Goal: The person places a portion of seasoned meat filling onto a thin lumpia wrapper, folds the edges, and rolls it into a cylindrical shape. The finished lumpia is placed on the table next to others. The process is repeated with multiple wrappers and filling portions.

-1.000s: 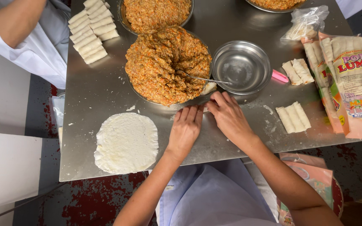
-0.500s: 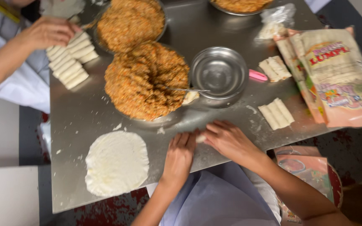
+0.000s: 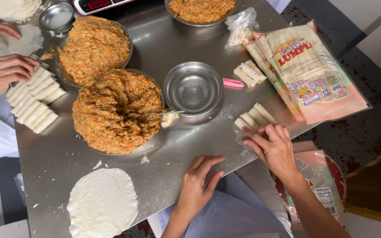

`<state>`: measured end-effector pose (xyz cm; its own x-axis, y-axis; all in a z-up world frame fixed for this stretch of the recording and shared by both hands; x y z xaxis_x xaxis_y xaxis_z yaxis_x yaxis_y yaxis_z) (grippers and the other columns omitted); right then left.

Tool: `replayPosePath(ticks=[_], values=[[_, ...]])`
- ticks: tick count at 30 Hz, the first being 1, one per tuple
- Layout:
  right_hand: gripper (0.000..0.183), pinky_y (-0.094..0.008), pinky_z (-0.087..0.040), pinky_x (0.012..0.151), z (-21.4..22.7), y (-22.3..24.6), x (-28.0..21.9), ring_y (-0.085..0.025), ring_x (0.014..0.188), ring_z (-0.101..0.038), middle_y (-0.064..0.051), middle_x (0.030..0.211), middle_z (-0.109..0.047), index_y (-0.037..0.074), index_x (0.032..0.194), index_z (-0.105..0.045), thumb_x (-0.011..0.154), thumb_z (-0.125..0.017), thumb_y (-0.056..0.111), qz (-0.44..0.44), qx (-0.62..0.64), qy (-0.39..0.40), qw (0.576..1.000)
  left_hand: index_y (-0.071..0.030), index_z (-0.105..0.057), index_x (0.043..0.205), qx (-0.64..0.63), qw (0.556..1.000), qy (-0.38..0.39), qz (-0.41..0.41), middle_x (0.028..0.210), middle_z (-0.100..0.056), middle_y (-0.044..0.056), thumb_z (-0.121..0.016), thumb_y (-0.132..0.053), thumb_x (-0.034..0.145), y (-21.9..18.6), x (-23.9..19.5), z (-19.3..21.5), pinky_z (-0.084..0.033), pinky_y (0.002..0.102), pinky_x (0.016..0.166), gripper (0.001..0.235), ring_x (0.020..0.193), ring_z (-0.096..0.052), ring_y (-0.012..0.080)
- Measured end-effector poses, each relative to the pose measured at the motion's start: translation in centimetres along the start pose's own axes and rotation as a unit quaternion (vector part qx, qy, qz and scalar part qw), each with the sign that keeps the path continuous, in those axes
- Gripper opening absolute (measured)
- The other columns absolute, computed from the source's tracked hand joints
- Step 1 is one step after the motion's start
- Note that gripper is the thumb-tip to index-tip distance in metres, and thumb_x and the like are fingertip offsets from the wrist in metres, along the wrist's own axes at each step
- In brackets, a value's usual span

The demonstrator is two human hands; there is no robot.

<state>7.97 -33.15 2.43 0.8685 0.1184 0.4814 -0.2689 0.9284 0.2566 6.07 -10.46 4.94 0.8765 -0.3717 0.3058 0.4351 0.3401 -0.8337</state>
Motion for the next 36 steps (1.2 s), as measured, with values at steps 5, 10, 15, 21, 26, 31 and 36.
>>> replayPosePath(ticks=[5, 10, 15, 21, 26, 31, 36], values=[[0.042, -0.053, -0.035, 0.11, 0.1, -0.4, -0.2, -0.033, 0.12, -0.051, -0.008, 0.138, -0.054, 0.03, 0.127, -0.072, 0.086, -0.072, 0.031, 0.02, 0.005, -0.005, 1.0, -0.007, -0.075, 0.112, 0.007, 0.996, -0.043, 0.077, 0.106, -0.075, 0.009, -0.077, -0.008, 0.086, 3.1, -5.3, 1.5, -0.059, 0.035, 0.081, 0.026, 0.096, -0.075, 0.0243], [0.047, -0.057, -0.024, 0.123, -0.2, 0.1, -0.1, -0.034, 0.139, -0.044, -0.01, 0.153, -0.045, 0.03, 0.139, -0.065, 0.093, -0.066, 0.03, 0.022, 0.039, 0.027, 0.999, -0.005, -0.076, 0.111, -0.002, 0.966, -0.185, 0.18, 0.108, -0.077, 0.012, -0.072, -0.011, 0.087, 10.6, -14.6, 7.3, -0.064, 0.037, 0.081, 0.026, 0.096, -0.077, 0.0218], [0.055, -0.059, -0.021, 0.121, -0.1, 0.5, 0.0, -0.037, 0.143, -0.04, -0.012, 0.157, -0.043, 0.021, 0.138, -0.065, 0.085, -0.07, 0.033, 0.057, 0.018, 0.058, 0.997, -0.006, -0.065, 0.108, 0.282, 0.886, -0.308, 0.203, 0.118, -0.073, 0.014, -0.067, -0.026, 0.103, 13.7, -21.9, 16.2, -0.057, 0.038, 0.094, 0.021, 0.1, -0.071, 0.0248], [0.043, -0.049, -0.039, 0.111, 0.4, 3.3, -1.1, -0.036, 0.132, -0.046, -0.014, 0.142, -0.054, 0.018, 0.127, -0.07, 0.084, -0.075, 0.023, 0.045, 0.176, -0.015, 0.983, -0.003, -0.071, 0.122, 0.546, 0.716, -0.37, 0.23, 0.117, -0.067, 0.018, -0.073, -0.039, 0.101, 11.1, -21.8, 20.2, -0.052, 0.047, 0.097, 0.041, 0.115, -0.061, 0.0346], [0.035, -0.037, -0.054, 0.093, -2.5, 8.0, -2.1, -0.025, 0.111, -0.065, -0.01, 0.129, -0.062, 0.013, 0.122, -0.072, 0.087, -0.074, 0.011, 0.102, 0.274, 0.019, 0.956, -0.004, -0.072, 0.108, 0.406, 0.767, -0.373, 0.328, 0.101, -0.07, 0.014, -0.075, -0.038, 0.096, 12.2, -18.8, 22.3, -0.052, 0.044, 0.086, 0.037, 0.096, -0.064, 0.0332], [0.036, -0.031, -0.06, 0.084, -4.5, 13.0, -2.2, -0.02, 0.103, -0.074, -0.007, 0.123, -0.068, 0.011, 0.125, -0.072, 0.089, -0.074, 0.008, 0.121, 0.368, 0.121, 0.914, -0.004, -0.069, 0.093, 0.405, 0.813, -0.357, 0.217, 0.092, -0.07, 0.015, -0.079, -0.023, 0.086, 9.3, -15.9, 22.8, -0.052, 0.045, 0.076, 0.023, 0.091, -0.065, 0.0335], [0.056, -0.035, -0.055, 0.095, -3.0, 19.3, 0.3, -0.029, 0.118, -0.064, -0.017, 0.135, -0.061, 0.001, 0.138, -0.055, 0.087, -0.075, 0.012, 0.2, 0.431, 0.129, 0.871, -0.003, -0.06, 0.104, 0.087, 0.945, -0.266, 0.167, 0.086, -0.073, 0.007, -0.072, -0.013, 0.094, 4.8, -14.3, 19.2, -0.054, 0.031, 0.064, 0.019, 0.071, -0.068, 0.0161]])
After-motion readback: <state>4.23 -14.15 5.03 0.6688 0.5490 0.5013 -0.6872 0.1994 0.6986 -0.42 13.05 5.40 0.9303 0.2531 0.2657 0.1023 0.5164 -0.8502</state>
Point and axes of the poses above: each hand's wrist, its own x-axis towards the middle knuckle, its own z-axis out of the back of the hand, y = z × x, the point moved 5 cm from there along x, towards the middle knuckle
